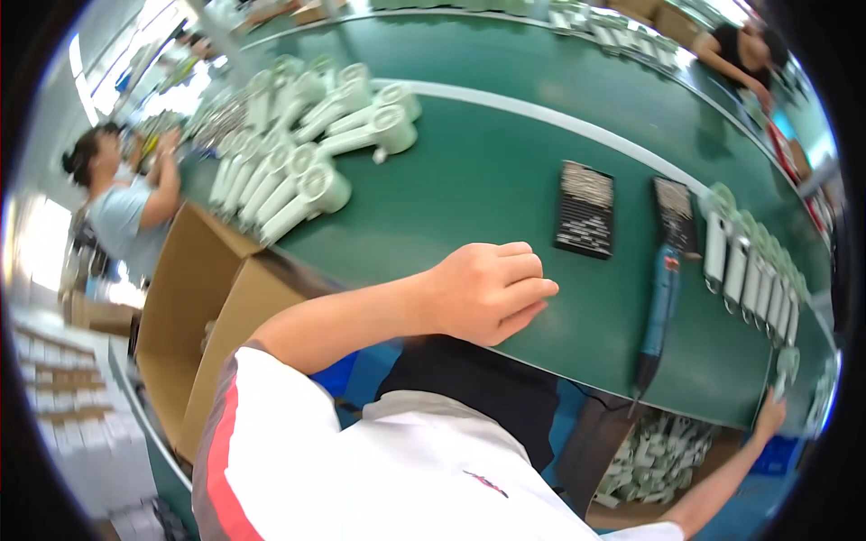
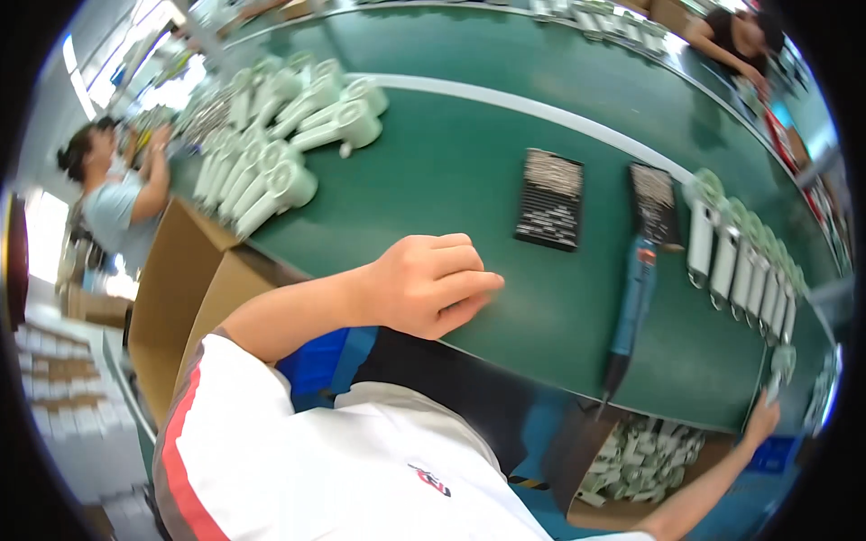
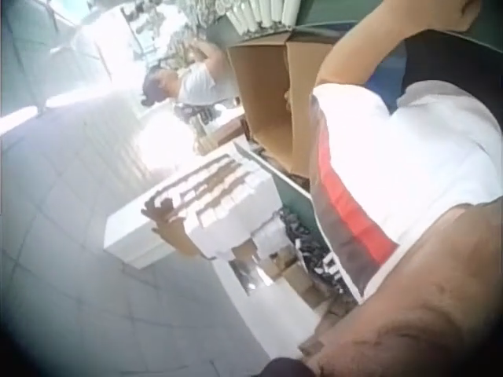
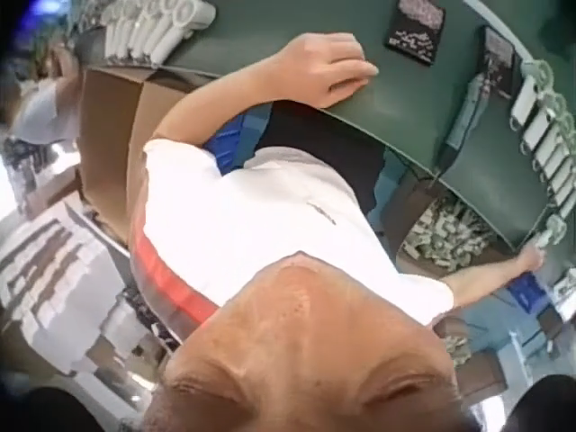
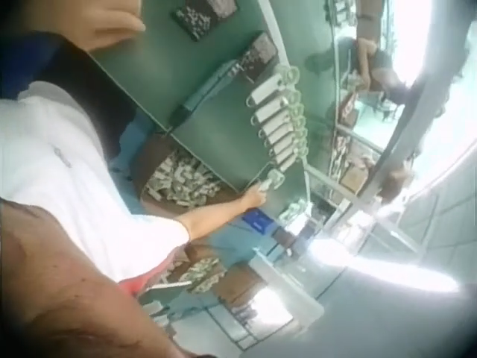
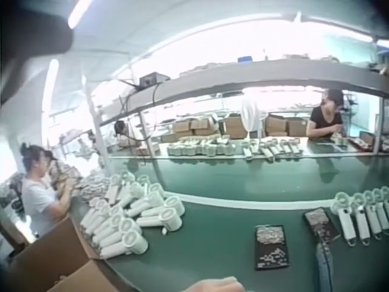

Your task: The person assembles handheld fans by fastening screws into the handle base with an electric screwdriver, fitting a motor component into the fan casing, driving screws into the fan head with the screwdriver, and placing the assembled fans in a row on the table.

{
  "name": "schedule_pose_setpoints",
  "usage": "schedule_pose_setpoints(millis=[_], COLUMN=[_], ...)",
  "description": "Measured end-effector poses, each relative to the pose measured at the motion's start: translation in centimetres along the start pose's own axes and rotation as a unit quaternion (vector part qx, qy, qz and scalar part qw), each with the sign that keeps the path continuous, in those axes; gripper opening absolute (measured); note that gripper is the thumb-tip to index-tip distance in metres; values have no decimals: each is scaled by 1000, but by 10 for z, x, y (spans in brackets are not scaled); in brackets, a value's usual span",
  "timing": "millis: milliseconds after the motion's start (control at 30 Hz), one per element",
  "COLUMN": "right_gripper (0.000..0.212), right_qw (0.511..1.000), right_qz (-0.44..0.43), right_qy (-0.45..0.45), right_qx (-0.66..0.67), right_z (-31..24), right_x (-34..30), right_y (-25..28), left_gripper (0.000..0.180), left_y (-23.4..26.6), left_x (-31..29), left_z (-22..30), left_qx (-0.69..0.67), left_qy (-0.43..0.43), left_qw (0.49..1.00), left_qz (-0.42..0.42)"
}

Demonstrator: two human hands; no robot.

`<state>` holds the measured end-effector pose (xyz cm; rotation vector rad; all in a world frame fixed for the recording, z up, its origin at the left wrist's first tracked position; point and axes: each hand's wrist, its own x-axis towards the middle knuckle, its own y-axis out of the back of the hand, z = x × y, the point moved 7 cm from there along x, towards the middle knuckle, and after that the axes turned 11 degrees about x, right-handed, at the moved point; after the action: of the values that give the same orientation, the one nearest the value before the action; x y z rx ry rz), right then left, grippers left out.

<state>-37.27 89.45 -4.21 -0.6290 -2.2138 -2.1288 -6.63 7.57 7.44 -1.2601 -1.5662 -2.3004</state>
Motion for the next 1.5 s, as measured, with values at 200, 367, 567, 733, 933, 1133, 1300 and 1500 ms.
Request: schedule_pose_setpoints(millis=[200,367,567,733,933,1133,1300,1500], right_gripper=[43,22,18,16,36,49,35,29], right_qw=[930,847,715,605,566,610,606,533], right_qz=[294,320,164,-65,-262,-389,-437,-537], right_qy=[215,350,487,449,395,284,179,103], right_qx=[49,242,474,654,675,630,641,645], right_z=[-166,-323,-472,-549,-641,-661,-647,-648], right_x=[-94,-248,-370,-427,-484,-478,-454,-435], right_y=[100,188,209,204,170,139,116,105], left_gripper=[28,40,39,42,59,62,64,44], left_y=[133,178,185,175,86,17,-10,-35], left_x=[-122,-189,-208,-175,-111,-62,-47,-56], left_z=[-58,-121,-144,-145,-118,-106,-106,-95], left_qx=[411,484,461,260,-40,-125,-135,-371], left_qy=[350,407,385,487,568,559,547,541], left_qw=[842,766,769,817,814,818,825,719], left_qz=[20,-115,-216,-167,-116,-60,-51,-232])
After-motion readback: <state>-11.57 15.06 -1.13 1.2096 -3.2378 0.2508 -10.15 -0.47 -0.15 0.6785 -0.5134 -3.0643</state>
